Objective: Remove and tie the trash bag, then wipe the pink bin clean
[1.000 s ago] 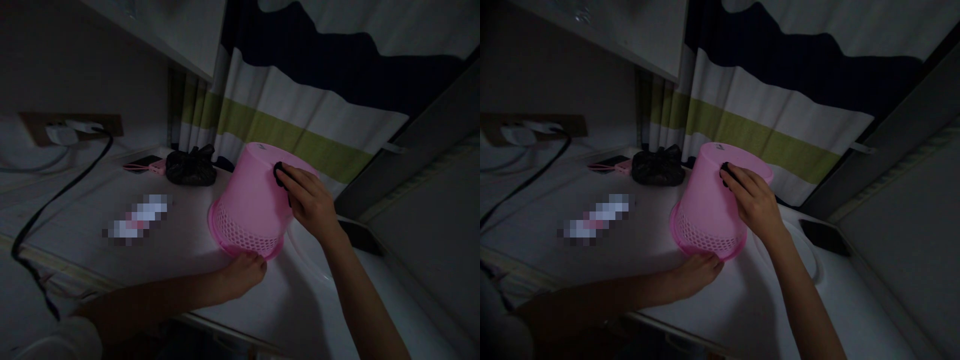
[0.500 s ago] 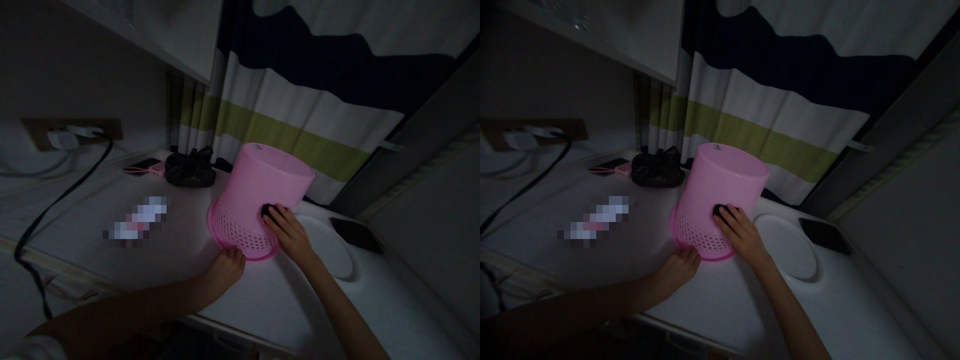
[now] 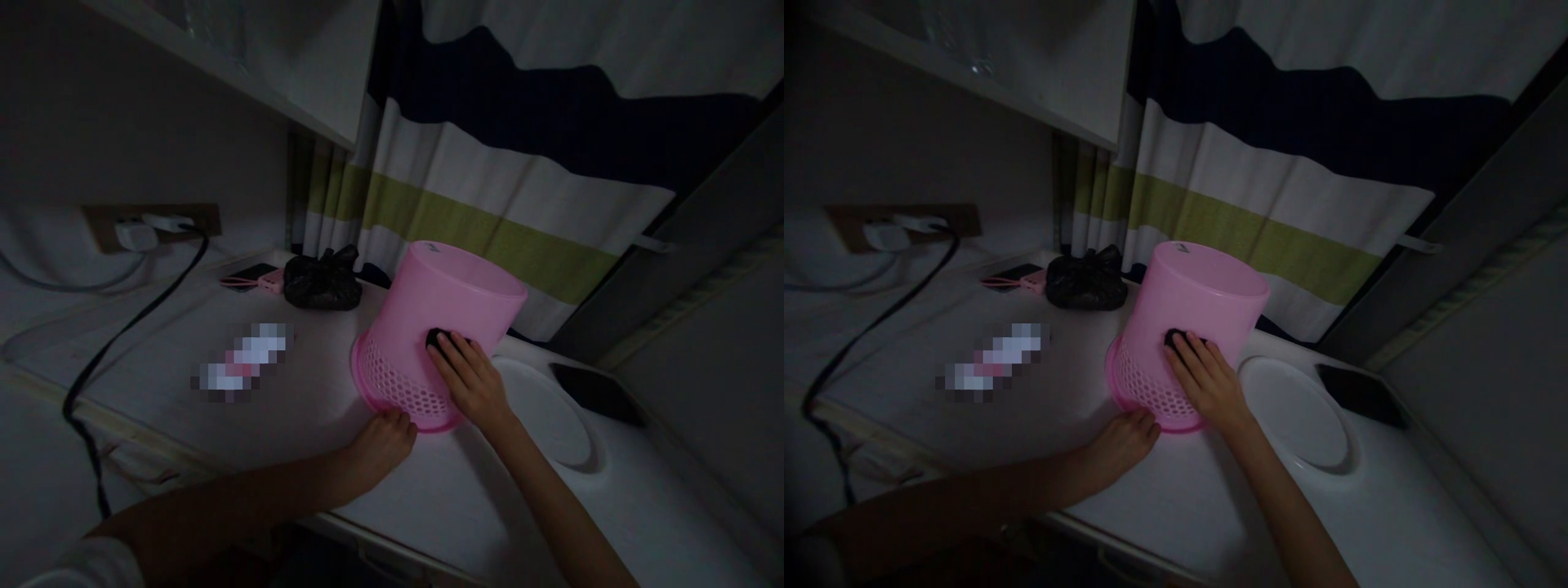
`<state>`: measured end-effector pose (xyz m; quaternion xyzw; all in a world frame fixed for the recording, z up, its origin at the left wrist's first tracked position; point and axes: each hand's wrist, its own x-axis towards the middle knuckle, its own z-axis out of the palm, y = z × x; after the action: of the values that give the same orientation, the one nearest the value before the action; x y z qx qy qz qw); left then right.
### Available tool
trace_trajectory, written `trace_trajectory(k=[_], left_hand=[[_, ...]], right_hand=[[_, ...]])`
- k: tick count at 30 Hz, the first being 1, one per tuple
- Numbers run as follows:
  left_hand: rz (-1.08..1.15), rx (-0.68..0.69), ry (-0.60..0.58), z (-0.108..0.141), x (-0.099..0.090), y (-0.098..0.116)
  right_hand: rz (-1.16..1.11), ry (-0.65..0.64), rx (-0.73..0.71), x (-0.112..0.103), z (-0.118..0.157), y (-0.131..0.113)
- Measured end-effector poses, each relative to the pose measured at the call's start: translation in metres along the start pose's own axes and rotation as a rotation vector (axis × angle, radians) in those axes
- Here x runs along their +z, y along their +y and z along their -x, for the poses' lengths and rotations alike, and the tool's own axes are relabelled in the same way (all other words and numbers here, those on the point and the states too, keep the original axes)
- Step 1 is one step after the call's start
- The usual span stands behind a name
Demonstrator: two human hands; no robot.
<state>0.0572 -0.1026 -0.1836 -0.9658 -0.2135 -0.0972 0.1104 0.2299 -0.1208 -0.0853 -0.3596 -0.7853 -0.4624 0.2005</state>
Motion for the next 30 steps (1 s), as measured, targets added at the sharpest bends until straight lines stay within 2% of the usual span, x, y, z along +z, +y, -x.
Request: trace_trajectory(k=[4, 8, 13, 17, 20, 22, 26, 30], left_hand=[[0.032, 0.021, 0.024, -0.004, 0.007, 0.002], [0.043, 0.043, 0.062, -0.009, 0.017, 0.008], [0.044, 0.032, 0.049, -0.015, 0.011, 0.015], [0.021, 0.013, 0.035, -0.020, 0.002, 0.022], [0.013, 0.008, 0.004, -0.025, 0.000, 0.026], [-0.008, 0.016, 0.015, -0.027, 0.000, 0.028], [-0.027, 0.037, 0.038, -0.029, -0.001, 0.030], [-0.019, 0.003, 0.043, -0.031, -0.002, 0.030]], right_hand=[[0.018, 0.091, 0.087, -0.010, -0.030, 0.024], [-0.021, 0.130, 0.153, -0.025, -0.054, 0.037], [-0.185, 0.103, 0.229, -0.037, -0.061, 0.043], [-0.208, 0.084, 0.180, -0.031, -0.042, 0.038], [-0.221, 0.042, 0.130, -0.020, -0.013, 0.027], [-0.210, -0.021, 0.092, -0.011, 0.009, 0.016], [-0.173, -0.065, -0.002, 0.003, 0.046, -0.007], [-0.181, -0.108, -0.089, 0.010, 0.059, -0.025]])
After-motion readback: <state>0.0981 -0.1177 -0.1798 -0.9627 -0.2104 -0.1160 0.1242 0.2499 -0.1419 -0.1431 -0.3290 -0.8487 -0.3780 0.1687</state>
